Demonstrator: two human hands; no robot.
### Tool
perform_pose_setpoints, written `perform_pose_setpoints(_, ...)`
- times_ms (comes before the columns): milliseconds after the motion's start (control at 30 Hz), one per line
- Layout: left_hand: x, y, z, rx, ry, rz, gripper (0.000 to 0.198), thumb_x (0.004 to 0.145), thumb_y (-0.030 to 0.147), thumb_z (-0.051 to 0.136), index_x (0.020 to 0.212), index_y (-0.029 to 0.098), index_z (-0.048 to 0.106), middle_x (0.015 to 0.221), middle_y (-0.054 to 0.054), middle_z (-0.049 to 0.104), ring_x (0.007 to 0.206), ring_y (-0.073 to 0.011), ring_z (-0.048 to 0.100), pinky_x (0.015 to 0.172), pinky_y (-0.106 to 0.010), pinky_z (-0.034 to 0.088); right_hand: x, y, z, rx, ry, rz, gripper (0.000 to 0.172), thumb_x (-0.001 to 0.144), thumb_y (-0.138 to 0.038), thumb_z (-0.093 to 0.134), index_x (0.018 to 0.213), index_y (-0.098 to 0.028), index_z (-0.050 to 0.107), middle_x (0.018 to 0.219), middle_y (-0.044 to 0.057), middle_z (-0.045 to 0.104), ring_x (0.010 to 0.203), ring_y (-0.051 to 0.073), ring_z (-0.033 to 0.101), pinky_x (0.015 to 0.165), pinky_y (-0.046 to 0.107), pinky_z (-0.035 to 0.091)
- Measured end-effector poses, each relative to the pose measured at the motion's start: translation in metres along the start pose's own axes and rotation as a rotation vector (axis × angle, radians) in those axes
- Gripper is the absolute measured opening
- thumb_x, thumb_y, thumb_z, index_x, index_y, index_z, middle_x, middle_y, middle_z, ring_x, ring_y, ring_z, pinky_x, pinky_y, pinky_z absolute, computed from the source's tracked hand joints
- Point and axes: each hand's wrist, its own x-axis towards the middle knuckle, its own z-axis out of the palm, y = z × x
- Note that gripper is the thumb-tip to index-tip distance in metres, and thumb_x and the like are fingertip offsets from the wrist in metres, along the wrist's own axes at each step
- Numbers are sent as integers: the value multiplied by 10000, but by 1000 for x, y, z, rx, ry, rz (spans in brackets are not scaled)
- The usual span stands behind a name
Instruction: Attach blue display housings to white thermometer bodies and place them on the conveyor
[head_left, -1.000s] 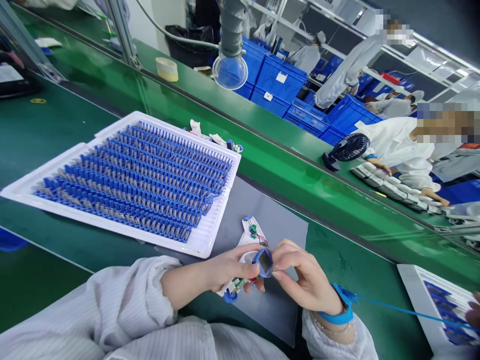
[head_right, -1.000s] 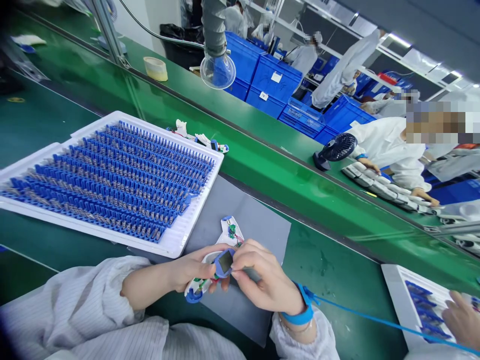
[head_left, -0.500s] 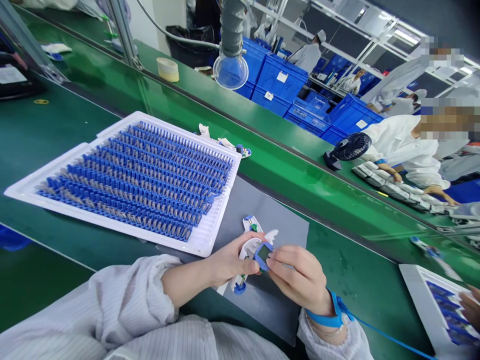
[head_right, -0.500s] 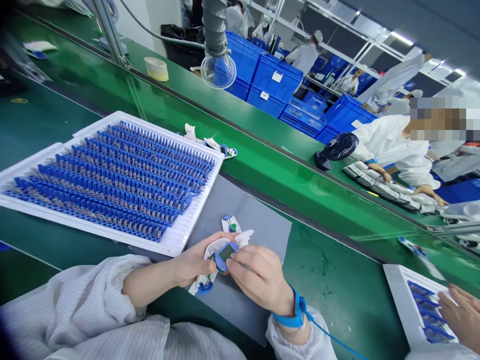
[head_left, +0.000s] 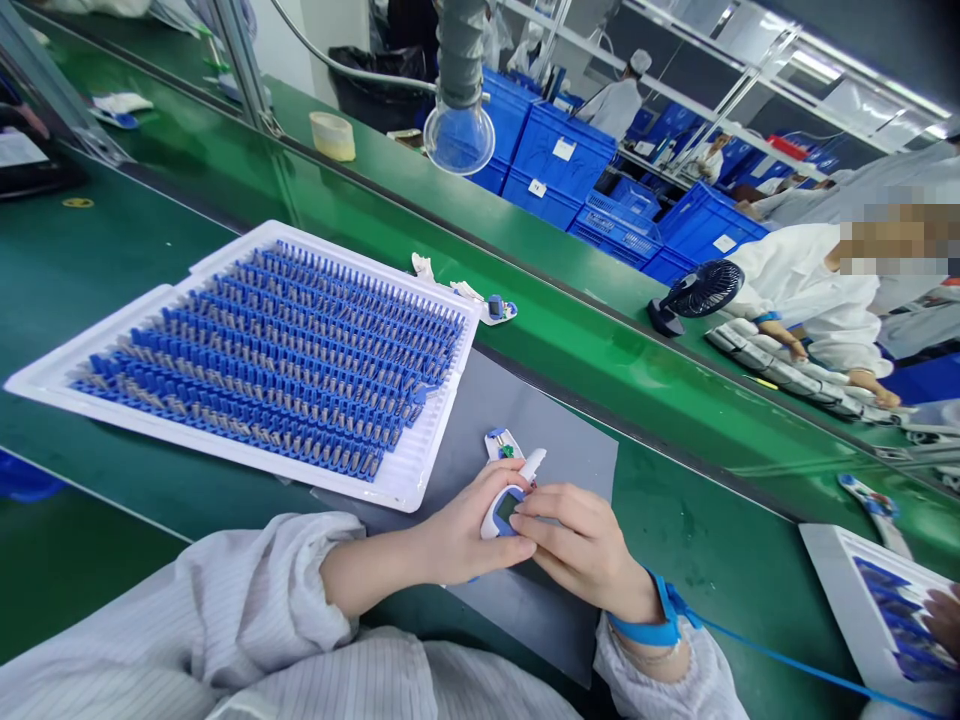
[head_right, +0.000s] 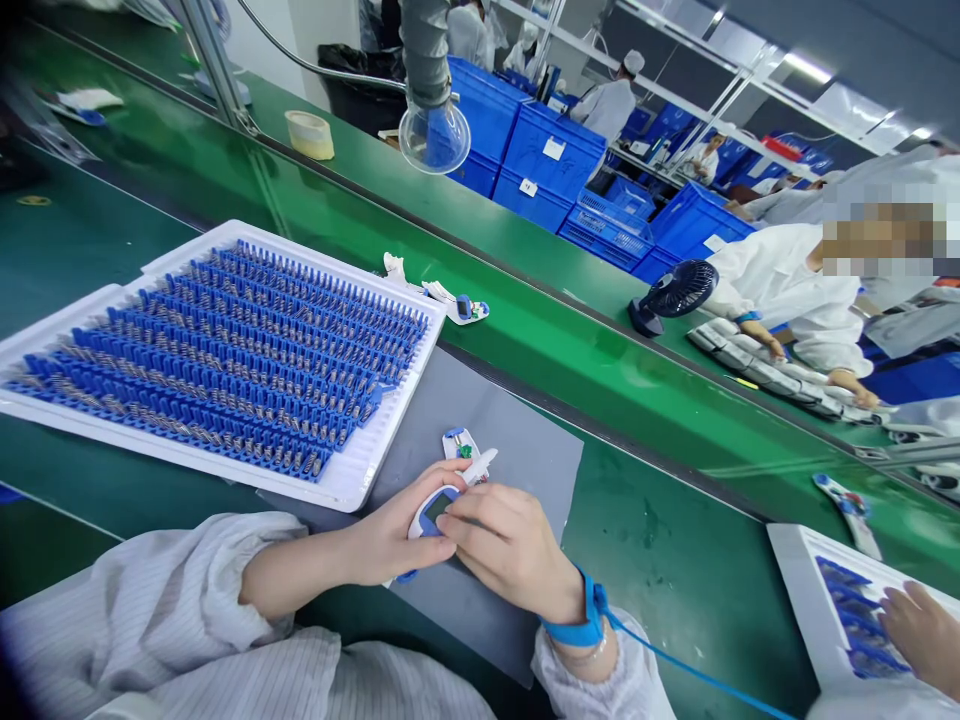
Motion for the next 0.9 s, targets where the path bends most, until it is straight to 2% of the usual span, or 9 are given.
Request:
perform_pose_setpoints(200,-1,-3,2,64,39,35,416,794,324,530,1149,144,408,1385,-170,317,1330,-258,257,1102,-421,205,-2,1,5,-36,121,5,145,828,-93,581,970,-122,584,866,87,596,827,187,554,675,312,483)
perform_pose_setpoints(333,-1,-2,3,93,42,56,408,780,291,538,1136,136,412,1383,-180,316,1326,-260,268,1100,-419,223,-3,2,4,-24,80,-20,118,835,-95,575,949,-116,598,838,83,613,786,176,561,632,291,472)
perform_pose_setpoints(433,-1,1,5,159,69,56,444,706,248,617,1093,131,433,1332,-196,355,1308,-275,290,1083,-424,262,-4,2,3,4,57,-39,113,861,-111,542,953,-107,608,834,87,620,802,176,566,642,284,479)
perform_pose_setpoints(533,-1,0,6,155,60,46,527,648,258,690,1095,122,444,1335,-203,336,1296,-295,306,1081,-430,272,-4,1,2,26,54,-73,140,889,-138,503,974,-102,608,826,90,624,818,180,567,654,286,484)
perform_pose_setpoints(633,-2,-2,6,124,3,-12,795,648,385,715,1287,127,318,1418,-205,238,1337,-319,227,1106,-483,205,-2,1,-4,2,9,-40,144,876,-139,533,1007,-119,591,855,84,627,826,179,568,659,280,481)
perform_pose_setpoints(700,-3,-2,5,146,-58,-87,995,640,469,710,1388,133,147,1470,-213,133,1365,-347,129,1108,-532,154,-7,6,-16,-58,-86,63,159,878,-151,537,1032,-144,576,892,76,626,832,176,572,674,278,482)
perform_pose_setpoints(767,-4,0,5,193,-105,-137,1012,673,490,674,1412,132,84,1491,-209,58,1372,-359,84,1099,-544,164,-21,16,-34,-166,-199,246,146,899,-192,501,1023,-173,576,922,67,622,831,176,582,688,285,486)
perform_pose_setpoints(833,-5,4,5,239,-117,-145,862,734,460,615,1399,134,173,1489,-196,90,1361,-350,150,1084,-519,228,-45,32,-58,-308,-303,480,152,905,-250,466,966,-197,594,917,59,622,799,188,595,657,297,492)
perform_pose_setpoints(900,-5,7,6,264,-116,-123,694,767,410,578,1348,147,305,1454,-182,216,1315,-322,281,1060,-477,297,-71,50,-82,-452,-421,732,165,869,-296,479,885,-212,620,852,52,632,720,210,608,568,305,480)
